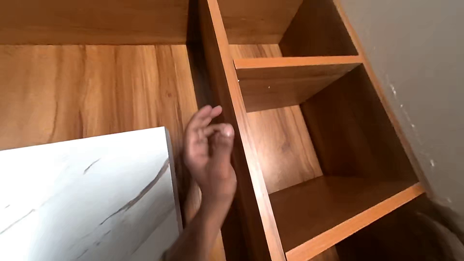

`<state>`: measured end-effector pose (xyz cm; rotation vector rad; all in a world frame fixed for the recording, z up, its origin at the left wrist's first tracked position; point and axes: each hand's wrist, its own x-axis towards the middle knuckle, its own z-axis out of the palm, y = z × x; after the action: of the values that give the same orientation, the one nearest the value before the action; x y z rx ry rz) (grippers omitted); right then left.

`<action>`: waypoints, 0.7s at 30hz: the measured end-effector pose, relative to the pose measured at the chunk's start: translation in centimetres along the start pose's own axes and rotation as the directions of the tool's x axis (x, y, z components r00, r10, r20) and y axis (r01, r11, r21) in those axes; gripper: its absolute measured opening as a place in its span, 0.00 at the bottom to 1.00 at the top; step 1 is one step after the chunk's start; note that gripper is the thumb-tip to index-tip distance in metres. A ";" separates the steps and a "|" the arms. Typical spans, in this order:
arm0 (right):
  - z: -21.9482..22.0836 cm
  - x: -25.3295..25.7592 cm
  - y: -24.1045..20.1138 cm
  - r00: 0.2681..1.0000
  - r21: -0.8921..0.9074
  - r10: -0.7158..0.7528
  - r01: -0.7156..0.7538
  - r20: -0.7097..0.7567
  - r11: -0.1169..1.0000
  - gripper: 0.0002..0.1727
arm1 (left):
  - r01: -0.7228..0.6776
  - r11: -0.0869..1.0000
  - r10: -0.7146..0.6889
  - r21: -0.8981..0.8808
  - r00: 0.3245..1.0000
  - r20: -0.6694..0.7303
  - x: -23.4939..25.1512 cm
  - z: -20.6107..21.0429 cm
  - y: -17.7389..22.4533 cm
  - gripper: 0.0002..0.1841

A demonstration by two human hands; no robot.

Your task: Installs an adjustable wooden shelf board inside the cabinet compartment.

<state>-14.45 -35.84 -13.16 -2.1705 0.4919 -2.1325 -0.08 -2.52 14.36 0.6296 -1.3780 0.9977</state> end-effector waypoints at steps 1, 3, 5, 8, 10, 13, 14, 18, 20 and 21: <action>0.2 0.1 0.2 1.000 0.008 -0.002 0.003 -0.020 1.000 0.23 | 0.008 1.000 -0.009 0.017 1.000 0.017 2.4 0.1 -0.2 0.25; 0.7 -0.1 0.8 0.999 0.025 0.010 -0.009 -0.043 1.000 0.22 | 0.098 0.992 -0.101 0.082 0.994 0.042 6.6 0.8 -0.2 0.23; 0.7 0.0 0.5 0.998 0.032 0.017 -0.015 -0.064 0.999 0.20 | 0.267 0.947 -0.276 0.180 0.961 0.030 10.0 1.6 0.2 0.21; 1.1 -0.5 1.5 0.996 -0.014 -0.038 0.037 -0.082 0.999 0.19 | 0.408 0.848 -0.455 0.337 0.888 0.069 13.9 2.3 0.6 0.21; 0.9 -0.6 1.5 0.995 -0.020 -0.051 0.049 -0.082 0.999 0.18 | 0.432 0.790 -0.524 0.436 0.844 0.114 15.5 2.8 1.0 0.24; 0.7 -0.6 1.5 0.996 -0.016 -0.044 0.043 -0.074 0.999 0.19 | 0.440 0.729 -0.611 0.525 0.764 0.208 17.1 3.1 1.8 0.17; 0.8 -0.7 1.8 0.995 -0.014 -0.055 0.054 -0.085 0.998 0.19 | 0.436 0.718 -0.629 0.542 0.739 0.239 17.5 3.1 2.0 0.14; 1.2 -0.6 2.7 0.995 0.031 -0.051 0.054 -0.084 0.998 0.19 | 0.440 0.694 -0.657 0.570 0.712 0.250 17.7 3.3 1.9 0.15; 1.5 -0.7 3.1 0.994 0.063 -0.039 0.045 -0.099 0.997 0.20 | 0.446 0.682 -0.675 0.580 0.689 0.265 17.7 3.1 2.0 0.16; 1.7 -0.8 3.2 0.992 0.077 -0.041 0.051 -0.116 0.996 0.20 | 0.440 0.680 -0.676 0.586 0.686 0.269 17.8 3.0 1.9 0.17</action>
<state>-13.39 -38.98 -14.86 -2.0467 0.3597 -2.2682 -4.90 -0.52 31.74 1.6804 -1.1867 0.6628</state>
